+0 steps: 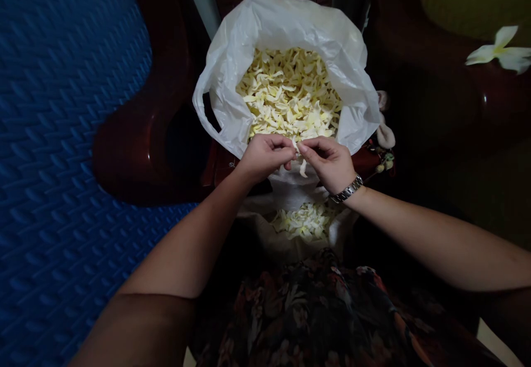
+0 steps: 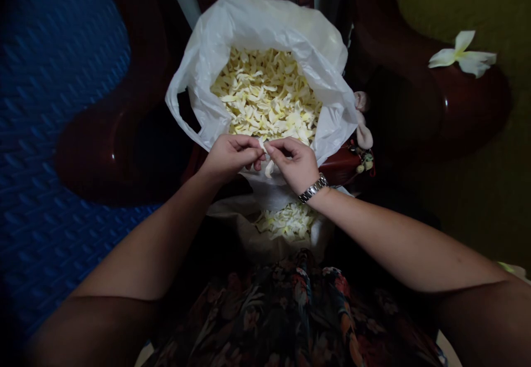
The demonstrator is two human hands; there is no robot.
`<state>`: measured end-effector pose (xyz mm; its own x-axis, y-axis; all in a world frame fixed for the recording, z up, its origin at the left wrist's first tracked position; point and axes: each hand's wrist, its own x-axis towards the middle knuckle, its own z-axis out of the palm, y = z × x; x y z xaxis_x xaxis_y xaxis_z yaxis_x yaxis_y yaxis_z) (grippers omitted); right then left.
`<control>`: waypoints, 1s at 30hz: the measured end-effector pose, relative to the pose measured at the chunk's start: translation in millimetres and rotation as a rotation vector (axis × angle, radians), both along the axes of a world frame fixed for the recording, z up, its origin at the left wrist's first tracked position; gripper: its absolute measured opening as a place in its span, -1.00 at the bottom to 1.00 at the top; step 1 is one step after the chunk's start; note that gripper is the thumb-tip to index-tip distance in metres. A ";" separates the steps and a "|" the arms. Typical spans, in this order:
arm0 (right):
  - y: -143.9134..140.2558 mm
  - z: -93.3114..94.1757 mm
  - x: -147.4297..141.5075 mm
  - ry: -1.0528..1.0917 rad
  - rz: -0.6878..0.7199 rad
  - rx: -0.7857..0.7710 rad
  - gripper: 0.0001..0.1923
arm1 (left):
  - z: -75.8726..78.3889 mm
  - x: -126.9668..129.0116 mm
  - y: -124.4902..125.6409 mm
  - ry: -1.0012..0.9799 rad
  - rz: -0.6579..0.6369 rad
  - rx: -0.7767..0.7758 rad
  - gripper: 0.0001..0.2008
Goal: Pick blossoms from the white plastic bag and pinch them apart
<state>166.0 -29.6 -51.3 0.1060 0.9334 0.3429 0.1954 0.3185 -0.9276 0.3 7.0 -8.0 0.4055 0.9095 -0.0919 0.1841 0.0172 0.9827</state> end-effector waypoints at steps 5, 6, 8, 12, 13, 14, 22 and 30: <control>-0.1 2.4 1.2 0.057 0.047 -0.059 -0.60 | 2.6 0.6 -0.1 -0.015 0.004 -0.012 -0.91; -0.1 3.1 1.5 0.070 0.057 -0.070 -0.59 | 2.9 0.8 0.0 -0.017 0.004 -0.011 -0.91; -0.4 4.6 1.8 0.091 0.068 -0.084 -0.58 | 3.3 0.8 0.2 -0.019 0.004 -0.001 -0.91; -0.9 7.2 0.9 0.120 0.068 -0.097 -0.56 | 3.3 -0.2 0.4 -0.014 0.001 0.022 -0.90; -0.7 7.6 0.4 0.129 0.074 -0.104 -0.55 | 2.9 -0.5 0.4 -0.009 0.001 0.028 -0.91; -0.5 7.8 -0.1 0.136 0.083 -0.113 -0.54 | 2.4 -0.7 0.3 -0.004 0.003 0.035 -0.91; 3.3 1.7 0.3 0.062 0.059 -0.083 -0.50 | -2.0 2.2 -0.9 0.023 0.022 0.034 -0.92; 24.5 -2.9 23.1 0.078 -0.102 -0.065 -0.47 | 2.0 -1.7 0.9 -0.020 0.116 0.058 -0.94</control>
